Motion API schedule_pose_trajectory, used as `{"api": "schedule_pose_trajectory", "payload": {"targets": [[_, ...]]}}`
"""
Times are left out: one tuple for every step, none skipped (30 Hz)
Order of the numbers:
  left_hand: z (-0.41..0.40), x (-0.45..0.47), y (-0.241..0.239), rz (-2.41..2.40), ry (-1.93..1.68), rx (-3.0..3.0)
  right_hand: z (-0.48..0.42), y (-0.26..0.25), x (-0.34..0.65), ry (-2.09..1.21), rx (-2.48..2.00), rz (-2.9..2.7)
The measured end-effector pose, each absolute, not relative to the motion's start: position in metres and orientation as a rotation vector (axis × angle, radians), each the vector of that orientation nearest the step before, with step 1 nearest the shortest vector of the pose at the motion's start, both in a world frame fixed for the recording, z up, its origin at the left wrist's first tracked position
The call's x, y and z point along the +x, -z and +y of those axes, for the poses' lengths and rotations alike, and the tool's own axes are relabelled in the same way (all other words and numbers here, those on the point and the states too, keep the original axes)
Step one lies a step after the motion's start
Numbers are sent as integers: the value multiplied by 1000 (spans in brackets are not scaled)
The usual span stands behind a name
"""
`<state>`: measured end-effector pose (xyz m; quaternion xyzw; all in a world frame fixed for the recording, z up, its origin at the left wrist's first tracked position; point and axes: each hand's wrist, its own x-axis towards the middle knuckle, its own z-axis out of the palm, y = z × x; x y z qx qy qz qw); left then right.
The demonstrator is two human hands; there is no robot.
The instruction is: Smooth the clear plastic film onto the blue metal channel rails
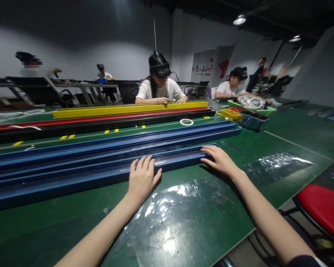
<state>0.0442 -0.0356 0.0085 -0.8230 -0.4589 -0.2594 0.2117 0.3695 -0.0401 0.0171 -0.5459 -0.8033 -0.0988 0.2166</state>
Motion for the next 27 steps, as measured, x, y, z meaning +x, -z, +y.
{"api": "schedule_pose_trajectory", "payload": {"targets": [[-36,45,-9,-1262,732,-2299,-41,-16,367,273,-1509,-2232],[-36,45,-9,-1235,737,-2320,-41,-16,363,274,-1501,-2240],[-36,46,-9,-1194,735,-2347,-42,-15,359,269,-1484,-2251],[-36,46,-9,-1143,727,-2376,-43,-15,355,256,-1461,-2265],[-35,46,-8,-1084,711,-2407,-44,-15,351,231,-1432,-2278],[-35,46,-8,-1026,693,-2433,-44,-15,349,196,-1404,-2286],[-34,46,-7,-975,676,-2453,-45,-15,347,158,-1379,-2287],[-34,46,-7,-939,664,-2462,-45,-15,347,123,-1361,-2278],[-33,46,-7,-920,660,-2462,-45,-16,348,104,-1354,-2259],[-33,46,-7,-914,659,-2455,-44,-16,351,106,-1359,-2232],[-33,46,-7,-919,663,-2443,-43,-16,355,130,-1375,-2202],[-33,46,-7,-935,670,-2425,-42,-17,360,172,-1401,-2171],[-33,47,-7,-955,679,-2406,-42,-17,365,219,-1435,-2144],[-34,47,-7,-979,690,-2385,-41,-17,369,261,-1468,-2126],[-35,47,-7,-1006,702,-2363,-41,-17,372,290,-1496,-2119],[-35,47,-8,-1034,711,-2341,-41,-18,373,305,-1514,-2121],[-35,47,-8,-1057,719,-2322,-41,-18,373,305,-1520,-2129],[-36,47,-8,-1073,724,-2309,-42,-18,370,296,-1516,-2142],[-35,46,-8,-1077,727,-2302,-44,-18,367,281,-1502,-2158],[-35,46,-8,-1067,728,-2304,-45,-18,362,261,-1482,-2175],[-35,46,-8,-1046,727,-2315,-46,-19,357,238,-1457,-2195],[-34,46,-8,-1019,723,-2332,-47,-19,354,211,-1428,-2219],[-34,46,-8,-991,715,-2350,-48,-20,351,185,-1401,-2240],[-34,46,-8,-971,706,-2367,-48,-20,351,168,-1382,-2253],[-34,46,-8,-961,699,-2379,-48,-21,352,164,-1379,-2256],[-34,46,-7,-965,695,-2384,-48,-21,355,178,-1394,-2244],[-34,46,-7,-976,695,-2382,-47,-22,359,207,-1427,-2220]]}}
